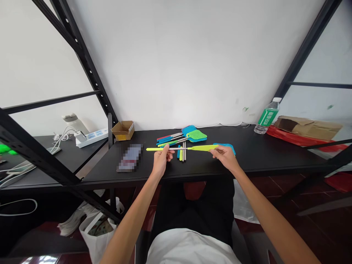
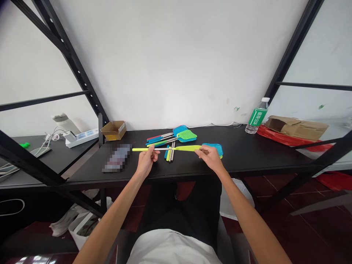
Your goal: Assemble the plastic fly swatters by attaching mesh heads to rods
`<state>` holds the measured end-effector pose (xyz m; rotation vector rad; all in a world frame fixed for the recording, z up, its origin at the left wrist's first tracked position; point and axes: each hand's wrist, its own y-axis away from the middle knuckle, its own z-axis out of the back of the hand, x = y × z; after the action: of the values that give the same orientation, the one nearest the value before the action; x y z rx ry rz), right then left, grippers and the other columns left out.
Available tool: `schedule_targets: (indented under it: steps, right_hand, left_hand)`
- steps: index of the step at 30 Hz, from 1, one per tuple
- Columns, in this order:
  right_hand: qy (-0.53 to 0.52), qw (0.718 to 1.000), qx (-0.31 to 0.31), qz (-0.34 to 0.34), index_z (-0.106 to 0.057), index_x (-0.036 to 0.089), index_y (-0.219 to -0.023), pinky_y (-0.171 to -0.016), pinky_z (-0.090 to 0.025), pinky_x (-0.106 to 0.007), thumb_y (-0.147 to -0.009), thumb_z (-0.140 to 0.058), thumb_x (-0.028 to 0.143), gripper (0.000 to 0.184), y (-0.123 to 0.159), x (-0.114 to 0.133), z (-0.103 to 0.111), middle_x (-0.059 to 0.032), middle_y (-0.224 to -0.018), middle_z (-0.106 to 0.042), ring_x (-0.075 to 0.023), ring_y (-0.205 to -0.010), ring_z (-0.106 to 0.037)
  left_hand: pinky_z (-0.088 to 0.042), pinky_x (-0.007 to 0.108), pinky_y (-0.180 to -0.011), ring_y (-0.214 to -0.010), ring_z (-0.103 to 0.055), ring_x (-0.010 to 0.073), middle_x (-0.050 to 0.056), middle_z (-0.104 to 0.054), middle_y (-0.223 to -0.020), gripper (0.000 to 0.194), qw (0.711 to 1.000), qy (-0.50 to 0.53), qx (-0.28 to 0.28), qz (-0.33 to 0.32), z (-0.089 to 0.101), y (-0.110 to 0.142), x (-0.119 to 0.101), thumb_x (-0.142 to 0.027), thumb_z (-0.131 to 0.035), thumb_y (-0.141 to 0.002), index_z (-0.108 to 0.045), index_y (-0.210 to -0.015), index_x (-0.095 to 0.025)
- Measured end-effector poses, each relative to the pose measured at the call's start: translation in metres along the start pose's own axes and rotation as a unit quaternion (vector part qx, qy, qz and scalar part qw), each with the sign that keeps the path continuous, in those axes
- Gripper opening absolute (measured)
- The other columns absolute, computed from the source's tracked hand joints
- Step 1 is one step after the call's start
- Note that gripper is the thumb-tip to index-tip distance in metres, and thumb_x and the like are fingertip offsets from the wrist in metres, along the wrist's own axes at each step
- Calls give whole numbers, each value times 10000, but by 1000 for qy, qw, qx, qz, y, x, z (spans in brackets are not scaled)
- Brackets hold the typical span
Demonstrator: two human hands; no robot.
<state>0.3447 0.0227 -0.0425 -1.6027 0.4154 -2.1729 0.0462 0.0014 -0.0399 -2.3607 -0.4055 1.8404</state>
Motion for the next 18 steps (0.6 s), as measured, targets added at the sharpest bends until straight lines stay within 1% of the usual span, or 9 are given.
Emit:
schedule_targets:
  steps: [4, 9, 15, 18]
  right_hand:
    - [18, 1000, 19, 2, -657, 184, -681, -555, -409, -286, -834, -661, 509, 359, 1, 4, 0, -12, -579, -576, -169, -569, -562]
    - [12, 999, 35, -2, -650, 181, -676, -547, -401, -286, -839, -659, 491, 350, 0, 7, 0, -11, -588, -587, -155, -540, -549]
    - [-9, 998, 54, -6, -691, 166, -808, -537, -424, -293, -845, -648, 495, 334, 0, 7, 0, -27, -657, -631, -146, -518, -537]
    - [-17, 998, 59, -15, -687, 162, -986, -524, -434, -292, -842, -654, 493, 363, 1, 6, 0, -21, -671, -647, -149, -509, -550]
  left_hand:
    - [-339, 229, -476, -490, -454, 82, 26, -553, -543, 448, 1000, -3, 2, 2, 0, 0, -1, -531, -642, -832, -736, -712, -110]
    - [-330, 227, -474, -497, -445, 82, 26, -551, -551, 445, 1000, -1, 3, 1, 0, 0, -1, -527, -645, -833, -741, -730, -104]
    - [-326, 225, -473, -496, -432, 76, 27, -551, -562, 462, 1000, -11, 1, -3, -1, 0, -1, -539, -620, -851, -747, -748, -107]
    - [-321, 228, -471, -488, -424, 73, 25, -556, -564, 454, 1000, -19, 0, -4, -1, -1, -1, -537, -626, -848, -749, -754, -109]
